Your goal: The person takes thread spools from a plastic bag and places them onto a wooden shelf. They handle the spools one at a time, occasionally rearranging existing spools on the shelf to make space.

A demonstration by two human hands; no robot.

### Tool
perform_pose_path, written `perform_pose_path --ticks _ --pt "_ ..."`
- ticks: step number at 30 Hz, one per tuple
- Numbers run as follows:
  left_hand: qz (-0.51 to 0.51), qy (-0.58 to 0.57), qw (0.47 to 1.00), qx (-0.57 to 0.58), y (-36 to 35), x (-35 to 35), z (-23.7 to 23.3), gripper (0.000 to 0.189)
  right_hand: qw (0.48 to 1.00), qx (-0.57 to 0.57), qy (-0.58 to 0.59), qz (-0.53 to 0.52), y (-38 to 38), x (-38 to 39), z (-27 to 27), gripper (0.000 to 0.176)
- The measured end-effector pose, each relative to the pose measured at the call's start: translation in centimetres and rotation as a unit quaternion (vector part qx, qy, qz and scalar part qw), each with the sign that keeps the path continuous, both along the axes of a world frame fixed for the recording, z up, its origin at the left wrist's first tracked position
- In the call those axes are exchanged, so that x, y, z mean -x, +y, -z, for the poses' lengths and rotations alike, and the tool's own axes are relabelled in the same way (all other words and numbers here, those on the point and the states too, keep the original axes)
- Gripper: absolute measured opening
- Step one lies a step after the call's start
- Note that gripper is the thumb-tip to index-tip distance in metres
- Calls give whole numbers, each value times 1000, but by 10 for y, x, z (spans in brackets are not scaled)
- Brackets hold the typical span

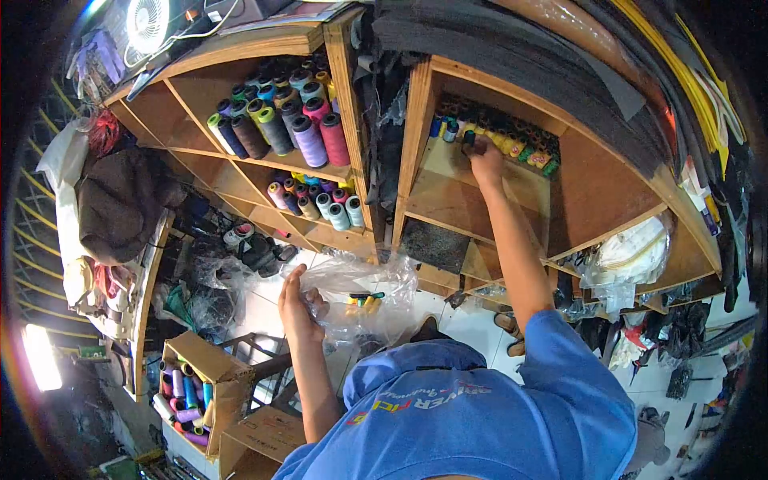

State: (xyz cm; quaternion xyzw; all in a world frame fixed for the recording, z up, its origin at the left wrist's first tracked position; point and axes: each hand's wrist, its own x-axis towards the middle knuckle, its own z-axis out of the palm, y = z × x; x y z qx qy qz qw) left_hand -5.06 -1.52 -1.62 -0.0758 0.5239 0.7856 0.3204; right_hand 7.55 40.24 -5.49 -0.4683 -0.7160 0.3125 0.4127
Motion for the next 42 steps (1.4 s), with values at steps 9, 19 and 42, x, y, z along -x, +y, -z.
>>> perform_pose_path --ticks 9,19,42 --pt "-12 22 1000 14 -3 -2 6 24 990 -119 35 73 2 34 12 22" --pt "-19 22 999 16 -4 -1 3 23 993 -78 55 72 -6 39 1 23" --pt "18 11 999 -26 12 -5 -12 25 730 290 -47 -617 -183 -5 -38 27"
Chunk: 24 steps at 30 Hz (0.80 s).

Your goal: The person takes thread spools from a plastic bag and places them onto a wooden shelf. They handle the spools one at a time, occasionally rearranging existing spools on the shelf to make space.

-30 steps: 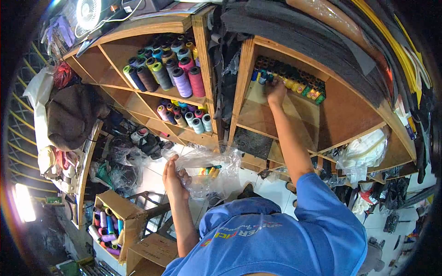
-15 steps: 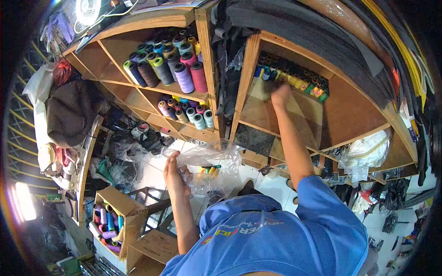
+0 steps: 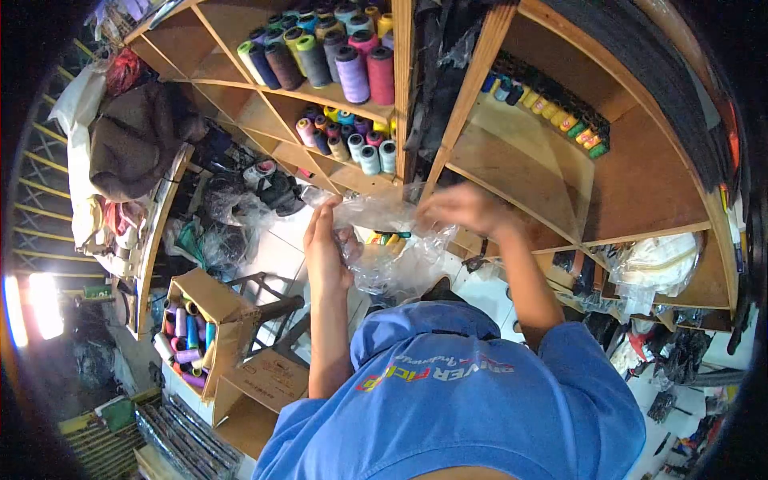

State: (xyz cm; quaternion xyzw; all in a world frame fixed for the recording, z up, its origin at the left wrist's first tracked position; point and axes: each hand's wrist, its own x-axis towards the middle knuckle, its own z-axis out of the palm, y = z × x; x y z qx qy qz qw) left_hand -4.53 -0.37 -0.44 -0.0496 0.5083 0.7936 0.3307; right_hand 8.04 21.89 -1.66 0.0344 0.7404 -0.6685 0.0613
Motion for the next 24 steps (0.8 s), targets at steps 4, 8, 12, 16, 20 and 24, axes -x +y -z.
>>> perform_pose_path --ticks 4,8,12,16,20,24 --pt "32 1 999 -16 7 -10 -18 26 967 -246 22 -68 -82 34 78 32" --pt "55 19 998 -18 7 -21 -26 27 961 -277 13 -6 -102 63 164 34" --pt "46 11 999 20 6 -35 -24 28 982 4 -45 186 -108 64 162 35" --pt "36 3 999 13 1 -34 -24 28 986 -107 -71 108 -105 55 182 37" --pt "42 6 999 -11 -4 -20 -15 29 884 -455 -60 -86 -104 52 180 34" --pt "24 6 1000 18 -4 -10 -1 30 953 -286 101 -20 -90 16 79 35"
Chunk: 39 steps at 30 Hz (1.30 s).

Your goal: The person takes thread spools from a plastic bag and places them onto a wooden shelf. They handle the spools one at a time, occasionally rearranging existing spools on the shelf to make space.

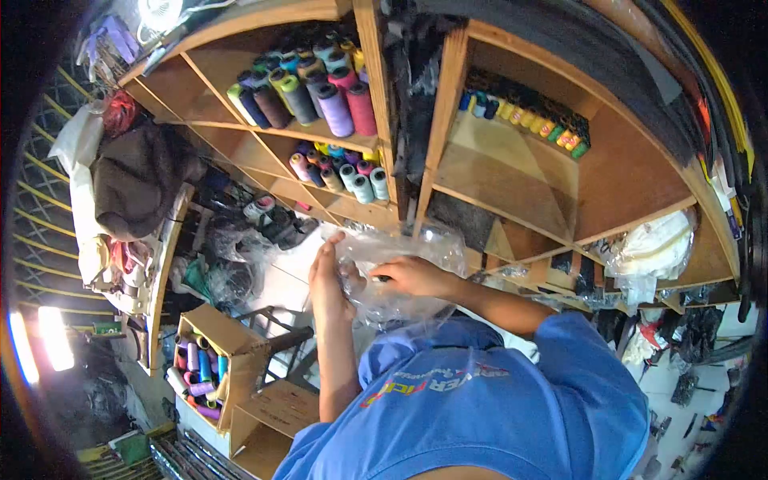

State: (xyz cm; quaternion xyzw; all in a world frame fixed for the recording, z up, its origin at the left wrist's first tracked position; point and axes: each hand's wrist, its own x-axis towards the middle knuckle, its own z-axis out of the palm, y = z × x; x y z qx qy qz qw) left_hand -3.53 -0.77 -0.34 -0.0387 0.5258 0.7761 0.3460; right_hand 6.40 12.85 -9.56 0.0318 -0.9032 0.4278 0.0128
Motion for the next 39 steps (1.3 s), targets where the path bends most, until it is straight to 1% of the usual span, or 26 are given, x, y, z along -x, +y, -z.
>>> perform_pose_path --ticks 1,3,4,5,6,7,8,9,10,12,14,16,17,18,20,23,26,29,32,35,38,39 --pt "6 -23 1000 -3 0 2 -1 31 1000 26 -13 12 8 -5 -23 36" --pt "-4 -21 1000 6 -1 7 4 32 995 80 -48 40 23 -21 -60 37" --pt "-8 -23 1000 10 -1 7 9 32 991 127 -1 39 37 -27 -65 37" --pt "13 -30 999 -26 -5 12 15 31 988 134 -12 82 49 -35 -89 36" --pt "3 -28 999 -17 -3 13 13 30 982 140 -23 124 63 -42 -113 35" --pt "-8 -26 1000 -7 -1 13 11 30 977 137 54 156 82 -46 -117 33" --pt "-19 -24 1000 3 1 13 9 29 963 138 95 211 101 -49 -125 33" --pt "-25 -15 1000 -2 2 13 9 27 945 137 136 266 120 -53 -134 32" --pt "-26 -16 1000 -6 1 14 11 27 918 140 141 343 138 -56 -145 31" --pt "-31 -14 999 -17 3 18 16 26 877 64 142 455 183 -60 -145 34" --pt "-45 -16 999 2 6 14 7 26 808 -99 185 551 231 -57 -120 39" --pt "-58 -12 998 11 7 13 4 25 787 -157 130 583 247 -48 -123 38" --pt "-41 0 999 5 4 14 6 25 774 -185 100 598 255 -45 -123 38" --pt "-45 -3 999 3 3 14 8 26 764 -183 89 612 272 -40 -114 37" --pt "-52 -11 999 3 0 14 10 26 746 -178 63 639 309 -30 -77 34" --pt "-67 -15 997 24 -2 12 6 26 728 -270 58 628 327 -17 -49 28" --pt "-78 -21 997 15 -6 11 11 26 706 -311 262 580 318 -10 -43 20" --pt "-88 -21 996 27 -6 11 11 26 778 -204 135 579 335 -8 -26 26" --pt "-78 -27 996 19 -8 13 15 27 727 -258 150 618 318 -6 -28 31" --pt "-68 -27 997 5 -7 14 15 27 690 -311 194 625 324 -7 -7 34" --pt "-75 -10 996 36 -5 15 15 24 719 -225 51 655 302 -6 -35 41" --pt "-74 -15 997 34 -4 15 14 24 715 -227 69 658 304 -6 -32 43"
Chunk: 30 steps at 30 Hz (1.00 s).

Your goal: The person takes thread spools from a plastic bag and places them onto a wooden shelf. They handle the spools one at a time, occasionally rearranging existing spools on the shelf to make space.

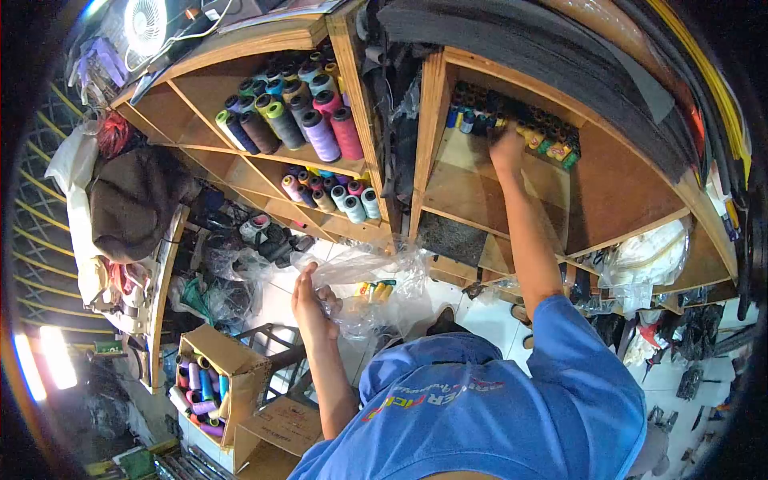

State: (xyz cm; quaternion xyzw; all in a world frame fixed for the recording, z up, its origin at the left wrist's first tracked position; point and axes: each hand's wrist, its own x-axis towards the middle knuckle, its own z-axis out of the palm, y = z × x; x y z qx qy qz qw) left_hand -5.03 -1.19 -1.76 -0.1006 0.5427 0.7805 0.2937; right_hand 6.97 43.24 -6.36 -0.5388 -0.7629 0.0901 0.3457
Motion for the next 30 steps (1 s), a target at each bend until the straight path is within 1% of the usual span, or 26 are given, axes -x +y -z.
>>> perform_pose_path --ticks 2,5,8,11,14,17,18,19,20,21,22,23,24,25,26,28,29,30 --pt "2 -8 1000 -4 0 2 -1 25 999 -29 25 1 3 2 7 46" --pt "10 16 1000 -15 -3 4 5 25 1000 -27 -8 10 1 4 4 51" --pt "6 9 1000 -9 -4 4 3 25 999 -2 -42 33 -14 4 -10 54" --pt "-7 19 1000 2 -1 2 7 26 1000 9 7 -7 -21 2 -16 43" --pt "13 14 1000 -15 -5 3 10 26 1000 -18 19 1 -14 -1 -1 48" --pt "5 -10 1000 -9 -4 -1 2 25 995 66 -42 64 -45 -3 -32 40" --pt "-15 0 1000 3 -1 -2 3 25 991 126 48 2 -57 -5 -36 38" --pt "-8 5 1000 0 -2 -2 5 25 971 185 139 -59 -71 -8 -37 37" --pt "-1 10 1000 -3 -3 -1 9 25 936 242 227 -119 -87 -12 -39 37" --pt "7 15 1000 -5 -2 -1 10 26 854 387 240 -251 -108 -19 -42 32" --pt "15 10 1000 0 0 -3 6 27 734 517 242 -369 -134 -26 -48 32" --pt "25 10 1000 -7 3 -5 2 27 624 563 169 -516 -166 -25 -62 37" --pt "33 8 999 -13 6 -8 -1 28 630 503 59 -589 -202 -20 -69 35" --pt "39 5 999 -16 9 -12 -6 28 608 473 -5 -637 -229 -8 -46 33" --pt "44 9 999 -3 14 -20 -16 28 601 471 -31 -645 -258 0 -32 29" --pt "70 30 997 -29 17 -28 -26 30 661 292 -81 -687 -298 22 25 31" --pt "81 41 995 -45 19 -34 -32 30 717 227 -68 -656 -311 28 42 33" --pt "72 40 996 -23 23 -42 -47 31 767 160 -55 -618 -323 33 56 35"
